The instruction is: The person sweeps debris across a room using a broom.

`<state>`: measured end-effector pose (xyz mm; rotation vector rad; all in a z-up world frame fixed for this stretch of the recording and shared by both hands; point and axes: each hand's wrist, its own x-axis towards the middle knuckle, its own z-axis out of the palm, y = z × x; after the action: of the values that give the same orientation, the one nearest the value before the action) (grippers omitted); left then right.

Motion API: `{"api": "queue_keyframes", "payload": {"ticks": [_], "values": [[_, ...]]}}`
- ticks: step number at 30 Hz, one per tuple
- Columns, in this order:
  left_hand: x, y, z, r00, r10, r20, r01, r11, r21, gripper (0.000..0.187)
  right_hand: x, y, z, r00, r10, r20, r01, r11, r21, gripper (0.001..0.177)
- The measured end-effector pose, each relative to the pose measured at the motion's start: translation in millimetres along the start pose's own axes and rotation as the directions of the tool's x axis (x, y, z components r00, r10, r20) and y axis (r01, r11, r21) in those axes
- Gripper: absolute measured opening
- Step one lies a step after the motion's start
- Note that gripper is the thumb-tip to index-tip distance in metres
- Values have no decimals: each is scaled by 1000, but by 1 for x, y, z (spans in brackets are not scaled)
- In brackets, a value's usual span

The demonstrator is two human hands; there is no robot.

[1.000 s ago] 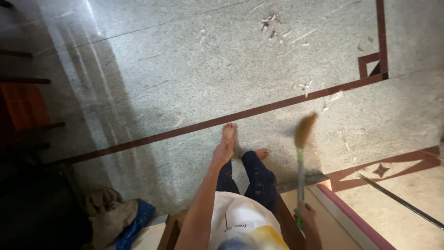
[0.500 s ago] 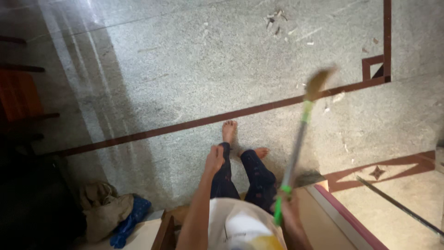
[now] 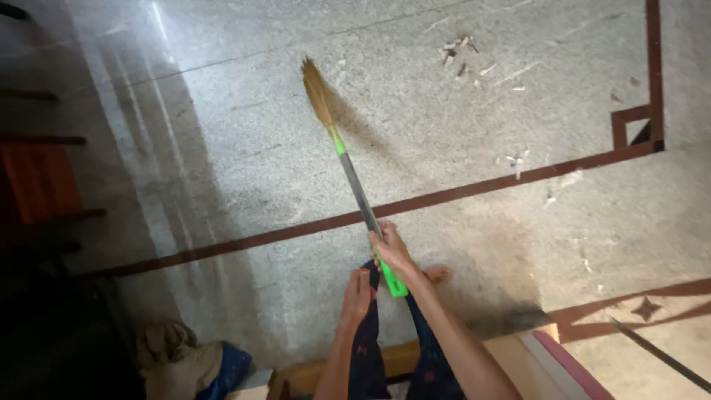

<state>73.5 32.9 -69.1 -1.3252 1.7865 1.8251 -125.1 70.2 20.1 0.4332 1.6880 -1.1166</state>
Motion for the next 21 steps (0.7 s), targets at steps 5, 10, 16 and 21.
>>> {"api": "queue_keyframes", "payload": {"ticks": [5,10,16,21], "values": [[-3,3,-4,1000,-2,-15,3,999,47,35,49,93,-17,997,-71,-12,72,965,253,37],[-20,-7,-21,999,-32,25,29,993,112,35,-43,199,-55,952,270,-141,-163,843,513,34],[-9,-20,-14,997,-80,16,78,992,103,37,-125,278,-115,803,559,-205,-260,639,724,36],[3,-14,3,999,-39,28,35,993,113,37,-138,303,-155,899,290,-327,59,661,748,47]]}}
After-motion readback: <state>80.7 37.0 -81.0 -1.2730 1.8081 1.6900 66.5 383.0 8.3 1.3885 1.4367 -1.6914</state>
